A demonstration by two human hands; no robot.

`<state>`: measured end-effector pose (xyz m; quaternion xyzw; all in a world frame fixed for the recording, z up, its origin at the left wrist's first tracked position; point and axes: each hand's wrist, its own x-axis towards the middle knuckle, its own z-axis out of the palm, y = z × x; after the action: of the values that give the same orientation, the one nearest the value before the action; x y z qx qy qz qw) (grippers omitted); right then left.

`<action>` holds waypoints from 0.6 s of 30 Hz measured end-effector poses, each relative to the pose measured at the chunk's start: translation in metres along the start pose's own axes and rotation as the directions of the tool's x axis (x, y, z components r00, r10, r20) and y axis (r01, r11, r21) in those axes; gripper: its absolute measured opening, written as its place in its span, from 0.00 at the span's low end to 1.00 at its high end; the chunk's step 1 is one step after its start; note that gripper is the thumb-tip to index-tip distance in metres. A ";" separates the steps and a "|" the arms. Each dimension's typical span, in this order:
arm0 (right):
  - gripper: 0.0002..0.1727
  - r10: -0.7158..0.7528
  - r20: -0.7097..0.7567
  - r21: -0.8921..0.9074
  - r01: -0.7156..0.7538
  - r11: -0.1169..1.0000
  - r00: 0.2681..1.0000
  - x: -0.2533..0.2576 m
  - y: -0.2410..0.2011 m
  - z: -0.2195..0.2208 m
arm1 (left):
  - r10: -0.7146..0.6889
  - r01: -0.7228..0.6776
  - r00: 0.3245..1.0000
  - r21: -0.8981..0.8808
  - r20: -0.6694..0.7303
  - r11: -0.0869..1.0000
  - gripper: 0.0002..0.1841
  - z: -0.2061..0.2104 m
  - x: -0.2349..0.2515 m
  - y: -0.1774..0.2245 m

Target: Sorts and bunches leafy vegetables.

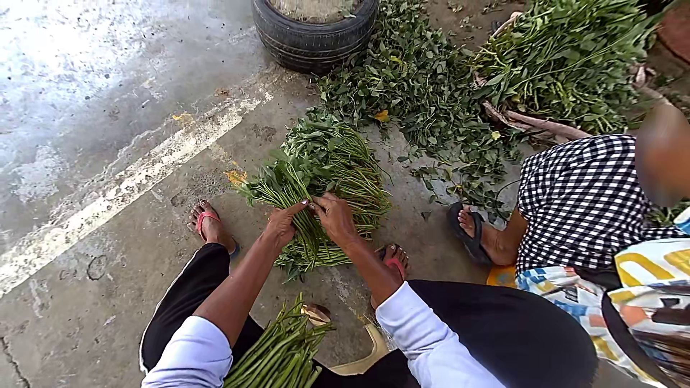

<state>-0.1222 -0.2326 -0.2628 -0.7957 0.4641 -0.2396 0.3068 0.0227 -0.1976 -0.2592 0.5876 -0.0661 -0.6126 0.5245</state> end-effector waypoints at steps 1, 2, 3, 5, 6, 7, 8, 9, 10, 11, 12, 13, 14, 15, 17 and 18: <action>0.13 -0.021 -0.016 0.001 0.021 1.000 1.000 -0.002 -0.001 0.001 | 0.003 -0.003 1.000 0.019 -0.027 1.000 0.23 0.000 0.000 -0.001; 0.15 -0.021 -0.030 0.022 0.021 1.000 0.999 -0.003 -0.002 0.001 | 0.008 -0.006 0.999 0.043 -0.037 0.999 0.24 0.000 -0.001 0.000; 0.19 0.000 -0.041 0.060 0.002 0.998 0.999 -0.003 -0.001 0.002 | 0.018 -0.016 0.999 0.063 -0.035 0.998 0.25 0.000 -0.002 0.000; 0.22 0.052 -0.065 0.150 -0.042 0.988 0.997 -0.004 0.002 0.000 | 0.042 -0.040 0.999 0.073 -0.027 0.997 0.23 0.000 -0.003 0.003; 0.21 0.065 -0.088 0.175 -0.049 0.983 0.994 -0.005 0.005 -0.001 | 0.051 -0.049 0.998 0.061 -0.034 0.997 0.21 0.000 -0.004 0.005; 0.19 0.065 -0.113 0.182 -0.044 0.982 0.992 -0.005 0.008 -0.002 | 0.060 -0.058 0.997 0.040 -0.053 0.998 0.17 0.000 -0.004 0.006; 0.18 0.057 -0.125 0.186 -0.033 0.982 0.991 -0.006 0.012 -0.002 | 0.061 -0.060 0.996 0.014 -0.068 0.998 0.15 -0.001 -0.004 0.007; 0.16 0.041 -0.120 0.192 -0.017 0.981 0.992 -0.007 0.016 -0.001 | 0.060 -0.061 0.995 -0.011 -0.082 0.998 0.14 -0.003 -0.002 0.007; 0.14 0.019 -0.091 0.208 0.000 0.978 0.996 -0.007 0.020 0.001 | 0.061 -0.063 0.994 -0.024 -0.087 0.998 0.14 -0.005 0.000 0.006; 0.13 -0.008 -0.043 0.237 0.018 0.971 0.999 -0.007 0.023 0.003 | 0.065 -0.067 0.995 -0.029 -0.078 0.997 0.15 -0.006 0.002 0.006; 0.11 -0.036 0.006 0.272 0.033 0.962 0.999 -0.007 0.026 0.005 | 0.067 -0.068 0.996 -0.024 -0.052 0.997 0.18 -0.007 0.003 0.005; 0.10 -0.054 0.045 0.313 0.038 0.949 0.997 -0.007 0.027 0.007 | 0.077 -0.078 0.996 -0.016 -0.037 0.997 0.19 -0.006 0.003 0.004; 0.09 -0.058 0.088 0.362 0.022 0.932 0.994 -0.005 0.030 0.006 | 0.087 -0.087 0.996 -0.003 -0.030 0.996 0.18 -0.005 0.003 0.003; 0.09 -0.057 0.136 0.414 -0.005 0.910 0.989 -0.003 0.034 0.003 | 0.095 -0.095 0.995 0.003 -0.039 0.995 0.16 -0.004 0.003 0.003; 0.11 -0.045 0.163 0.425 -0.029 0.905 0.986 0.010 0.052 -0.004 | 0.103 -0.103 0.993 0.003 -0.060 0.995 0.16 -0.003 0.002 0.003; 0.12 -0.010 0.126 0.355 -0.036 0.934 0.992 0.020 0.068 -0.006 | 0.105 -0.106 0.993 -0.009 -0.057 0.994 0.15 -0.003 0.002 0.004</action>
<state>-0.1568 -0.2777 -0.3052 -0.7374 0.3980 -0.2672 0.4759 0.0276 -0.1993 -0.2586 0.5975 -0.0785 -0.5675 0.5611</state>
